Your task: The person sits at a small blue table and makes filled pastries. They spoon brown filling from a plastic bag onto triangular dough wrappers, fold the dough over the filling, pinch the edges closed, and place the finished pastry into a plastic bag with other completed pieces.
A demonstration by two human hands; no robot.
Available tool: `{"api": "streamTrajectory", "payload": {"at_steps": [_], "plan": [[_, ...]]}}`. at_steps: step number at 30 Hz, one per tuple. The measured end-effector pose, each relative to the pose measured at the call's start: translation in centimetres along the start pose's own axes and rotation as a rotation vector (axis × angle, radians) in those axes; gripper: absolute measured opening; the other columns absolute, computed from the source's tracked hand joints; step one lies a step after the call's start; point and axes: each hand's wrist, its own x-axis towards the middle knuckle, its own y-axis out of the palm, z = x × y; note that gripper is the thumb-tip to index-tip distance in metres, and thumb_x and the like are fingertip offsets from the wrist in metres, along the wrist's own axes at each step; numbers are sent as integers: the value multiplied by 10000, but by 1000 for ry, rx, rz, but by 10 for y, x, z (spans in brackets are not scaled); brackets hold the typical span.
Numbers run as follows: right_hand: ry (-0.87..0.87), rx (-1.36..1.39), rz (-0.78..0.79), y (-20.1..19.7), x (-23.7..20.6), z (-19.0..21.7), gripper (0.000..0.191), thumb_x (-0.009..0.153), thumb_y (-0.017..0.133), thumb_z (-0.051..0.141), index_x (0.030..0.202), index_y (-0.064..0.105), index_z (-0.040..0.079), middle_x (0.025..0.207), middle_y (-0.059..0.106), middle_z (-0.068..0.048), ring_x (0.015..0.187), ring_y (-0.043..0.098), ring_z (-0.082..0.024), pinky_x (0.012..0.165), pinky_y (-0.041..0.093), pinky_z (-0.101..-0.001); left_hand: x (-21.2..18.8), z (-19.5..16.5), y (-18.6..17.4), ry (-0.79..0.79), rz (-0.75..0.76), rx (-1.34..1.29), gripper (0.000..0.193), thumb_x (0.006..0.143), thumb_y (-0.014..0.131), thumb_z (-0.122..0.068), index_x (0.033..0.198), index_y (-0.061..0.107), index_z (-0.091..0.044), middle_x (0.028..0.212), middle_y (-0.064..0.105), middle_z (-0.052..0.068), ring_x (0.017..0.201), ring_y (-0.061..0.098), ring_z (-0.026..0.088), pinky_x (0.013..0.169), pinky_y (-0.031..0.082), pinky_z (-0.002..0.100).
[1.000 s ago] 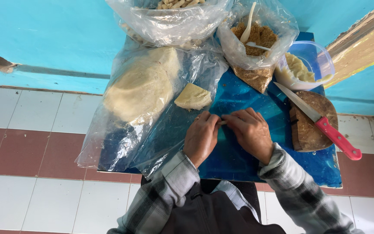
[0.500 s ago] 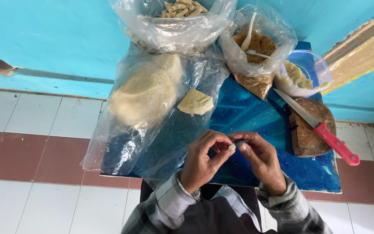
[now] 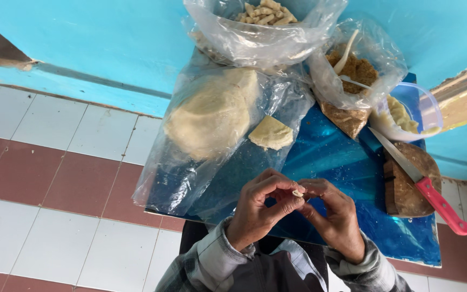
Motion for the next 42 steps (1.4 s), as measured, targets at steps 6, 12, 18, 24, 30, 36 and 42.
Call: {"api": "streamTrajectory", "payload": {"at_steps": [6, 12, 18, 24, 30, 36, 42], "plan": [[-558, -727, -623, -27, 77, 63, 294, 886, 798, -72, 1127, 667, -176, 859, 702, -218, 717, 607, -245, 660, 515, -362, 0, -1, -16, 11, -82, 89, 337, 980, 746, -213, 1282, 671, -84, 1096, 672, 38, 840, 646, 101, 727, 551, 264], [-883, -845, -625, -33, 259, 86, 221, 865, 663, -134, 1046, 684, -8, 1115, 699, -194, 986, 700, -376, 834, 577, -393, -5, 1, -15, 57, -123, 313, 203, 989, 717, -117, 1190, 712, -88, 978, 700, 48, 772, 652, 147, 672, 515, 305], [-450, -695, -54, -10, 213, 4, 95, 976, 762, 56, 1042, 694, 70, 1019, 717, -79, 823, 720, -246, 727, 569, -353, -6, 4, -27, 21, -219, 439, 218, 982, 675, -89, 1199, 697, -83, 1062, 698, 83, 863, 713, 204, 726, 555, 331], [-405, -655, 139, 20, 145, -29, 292, 781, 821, 200, 1048, 727, 129, 1060, 716, -49, 940, 719, -307, 746, 576, -400, -4, 14, -32, 68, -183, 595, 251, 945, 691, -101, 1192, 670, -59, 1159, 674, 150, 1023, 680, 350, 867, 548, 421], [-500, -746, 172, 22, 143, -23, 368, 715, 835, 260, 1022, 734, 84, 1047, 720, -80, 909, 709, -304, 760, 575, -410, -3, 14, -32, 28, -132, 608, 188, 972, 685, -124, 1153, 683, -77, 1112, 690, 134, 998, 691, 339, 854, 556, 420], [-214, -513, 253, 11, 157, -28, 158, 843, 803, 206, 996, 799, 165, 1106, 765, -21, 829, 750, -215, 707, 587, -344, 1, 11, -38, -119, -92, 508, 179, 978, 658, -146, 1139, 695, -78, 1081, 689, 119, 916, 725, 294, 743, 565, 393], [-100, -500, 259, 8, 167, -42, 142, 882, 757, 204, 1000, 805, 142, 1023, 783, -30, 799, 752, -229, 712, 582, -337, 14, 15, -35, 171, -156, 974, 316, 984, 652, -130, 1289, 647, -47, 1273, 660, 112, 1137, 649, 314, 926, 527, 444]]}}
